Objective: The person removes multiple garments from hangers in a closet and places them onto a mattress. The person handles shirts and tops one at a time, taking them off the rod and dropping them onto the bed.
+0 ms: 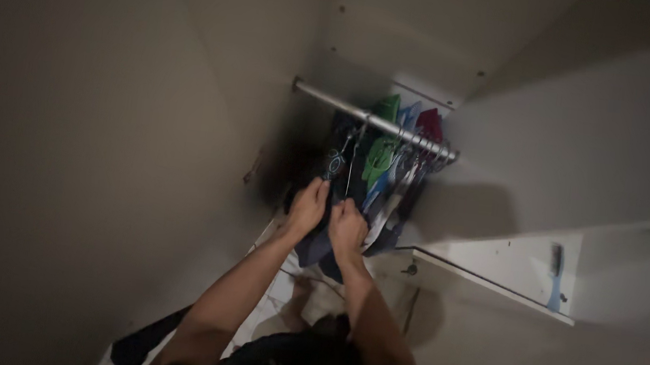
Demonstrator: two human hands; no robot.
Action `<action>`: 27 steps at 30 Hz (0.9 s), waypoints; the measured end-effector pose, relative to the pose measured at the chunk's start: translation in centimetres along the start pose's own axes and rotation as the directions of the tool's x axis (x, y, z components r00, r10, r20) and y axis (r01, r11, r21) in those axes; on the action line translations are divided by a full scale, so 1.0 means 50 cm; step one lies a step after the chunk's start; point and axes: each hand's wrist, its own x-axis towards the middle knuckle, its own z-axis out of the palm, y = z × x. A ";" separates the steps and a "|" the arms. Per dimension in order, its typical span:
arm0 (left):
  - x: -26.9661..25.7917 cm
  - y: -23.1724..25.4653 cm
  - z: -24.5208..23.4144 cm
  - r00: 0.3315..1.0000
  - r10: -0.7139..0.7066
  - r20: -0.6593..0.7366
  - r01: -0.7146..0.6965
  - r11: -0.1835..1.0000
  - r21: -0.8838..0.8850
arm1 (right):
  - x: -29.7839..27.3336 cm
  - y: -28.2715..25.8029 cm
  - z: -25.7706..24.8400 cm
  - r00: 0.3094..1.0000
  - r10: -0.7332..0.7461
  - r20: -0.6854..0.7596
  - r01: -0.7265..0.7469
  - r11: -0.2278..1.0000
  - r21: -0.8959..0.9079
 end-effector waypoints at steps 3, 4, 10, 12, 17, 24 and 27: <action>-0.008 0.003 -0.009 1.000 -0.027 0.005 0.027 0.999 0.033 | -0.014 -0.016 -0.013 0.999 -0.001 -0.048 0.005 0.997 0.071; -0.013 0.003 -0.012 0.999 -0.037 0.006 0.037 0.999 0.039 | -0.016 -0.018 -0.014 0.999 0.007 -0.052 -0.002 0.996 0.094; -0.032 -0.005 -0.016 0.992 -0.123 -0.032 0.123 0.992 -0.004 | -0.040 -0.009 -0.005 0.997 -0.070 -0.023 0.073 0.985 0.159; -0.026 -0.002 -0.011 0.985 -0.173 -0.019 0.173 0.985 -0.023 | -0.061 0.006 -0.006 0.993 -0.116 0.010 0.112 0.973 0.201; -0.016 -0.019 -0.017 0.980 -0.197 0.011 0.196 0.980 0.015 | -0.095 0.049 0.003 0.990 -0.128 0.062 0.107 0.958 0.266; -0.124 -0.041 -0.068 0.986 -0.143 -0.086 0.146 0.988 0.039 | 0.012 0.108 0.037 0.964 -0.160 -0.214 0.183 0.979 0.094; -0.192 -0.012 -0.117 0.983 -0.162 -0.084 0.157 0.986 -0.055 | 0.073 0.114 0.055 0.938 -0.244 -0.244 0.241 0.970 -0.043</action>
